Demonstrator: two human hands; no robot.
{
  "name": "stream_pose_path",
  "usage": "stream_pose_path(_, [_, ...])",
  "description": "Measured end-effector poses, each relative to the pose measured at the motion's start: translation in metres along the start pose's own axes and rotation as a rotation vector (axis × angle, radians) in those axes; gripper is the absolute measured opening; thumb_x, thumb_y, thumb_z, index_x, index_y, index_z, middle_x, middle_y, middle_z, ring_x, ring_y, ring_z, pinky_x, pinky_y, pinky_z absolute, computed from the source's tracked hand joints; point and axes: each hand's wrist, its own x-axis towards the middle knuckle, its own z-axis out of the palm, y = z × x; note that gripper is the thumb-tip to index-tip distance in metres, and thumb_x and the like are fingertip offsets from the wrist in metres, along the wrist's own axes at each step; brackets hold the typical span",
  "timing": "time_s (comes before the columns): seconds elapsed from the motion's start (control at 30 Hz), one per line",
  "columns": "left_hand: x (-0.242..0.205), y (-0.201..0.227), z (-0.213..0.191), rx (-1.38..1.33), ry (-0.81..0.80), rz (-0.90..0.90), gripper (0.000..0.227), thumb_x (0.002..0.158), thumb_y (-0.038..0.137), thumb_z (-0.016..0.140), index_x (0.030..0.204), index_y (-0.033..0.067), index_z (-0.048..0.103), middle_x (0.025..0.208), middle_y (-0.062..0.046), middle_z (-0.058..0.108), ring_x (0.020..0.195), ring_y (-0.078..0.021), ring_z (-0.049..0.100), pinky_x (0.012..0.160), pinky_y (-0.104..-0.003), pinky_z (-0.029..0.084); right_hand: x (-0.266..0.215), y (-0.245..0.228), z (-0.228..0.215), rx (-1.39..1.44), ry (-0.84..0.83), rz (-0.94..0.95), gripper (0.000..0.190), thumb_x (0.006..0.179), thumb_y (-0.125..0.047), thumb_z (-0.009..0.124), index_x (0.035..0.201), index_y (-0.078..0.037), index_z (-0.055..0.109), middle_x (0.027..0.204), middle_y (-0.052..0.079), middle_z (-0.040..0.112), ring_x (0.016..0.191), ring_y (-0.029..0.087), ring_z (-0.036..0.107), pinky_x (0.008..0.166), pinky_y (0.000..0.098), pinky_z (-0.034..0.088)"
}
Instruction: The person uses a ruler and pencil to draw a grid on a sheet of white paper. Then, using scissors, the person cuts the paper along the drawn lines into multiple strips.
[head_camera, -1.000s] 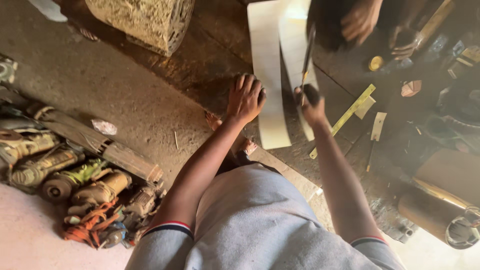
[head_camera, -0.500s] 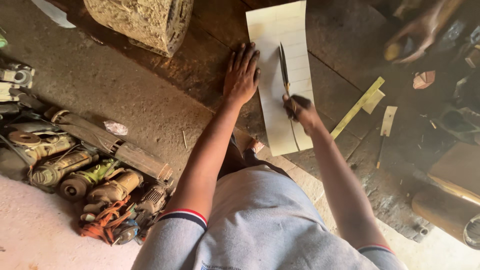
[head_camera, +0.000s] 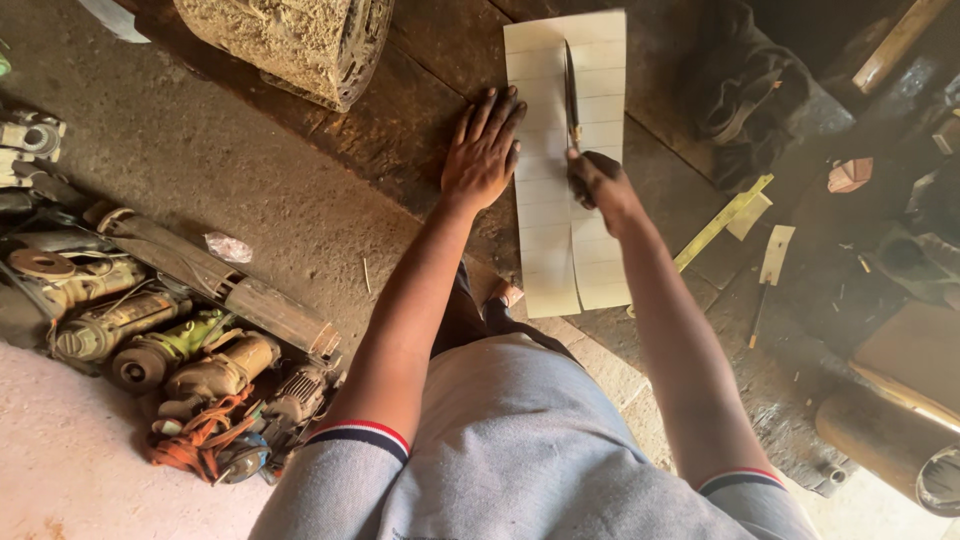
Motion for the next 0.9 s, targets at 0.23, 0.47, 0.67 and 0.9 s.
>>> stream_pose_path(0.23, [0.000,0.001,-0.009,-0.023,-0.039,0.005,0.056,0.113,0.039,0.035,0.166,0.0214,0.028,0.173,0.004,0.013,0.159,-0.0235,0.008,0.130,-0.047,0.011,0.004,-0.016,0.027,-0.087,0.129,0.035,0.047,0.092,-0.055,0.070,0.083,-0.009,0.064,0.067,-0.003,0.053,0.057,0.008,0.044,0.050,0.0261,0.035])
stream_pose_path(0.47, [0.002,0.000,-0.004,-0.041,-0.060,-0.003,0.054,0.114,0.038,0.035,0.166,0.0226,0.027,0.174,0.005,0.013,0.160,-0.0225,0.007,0.131,-0.047,0.010,0.008,-0.008,0.029,0.142,0.069,0.026,0.041,0.097,-0.048,0.071,0.086,-0.009,0.060,0.068,-0.002,0.051,0.059,0.008,0.045,0.050,0.0253,0.034])
stream_pose_path(0.67, [0.000,-0.003,0.008,-0.073,-0.023,0.002,0.054,0.113,0.037,0.039,0.164,0.0205,0.032,0.172,0.005,0.016,0.159,-0.0233,0.008,0.129,-0.049,0.012,0.016,0.004,0.032,0.266,0.049,0.065,0.035,0.099,-0.044,0.068,0.090,-0.011,0.059,0.072,-0.004,0.051,0.059,0.007,0.045,0.052,0.0249,0.037])
stream_pose_path(0.9, [0.025,0.011,0.016,-0.280,0.137,-0.208,0.052,0.106,0.033,0.063,0.150,0.0140,0.043,0.159,-0.010,0.043,0.147,-0.0304,0.041,0.119,-0.053,0.039,0.019,0.027,0.011,0.234,-0.022,-0.001,0.038,0.102,-0.046,0.065,0.091,-0.010,0.058,0.073,-0.001,0.052,0.061,0.010,0.045,0.053,0.0261,0.036])
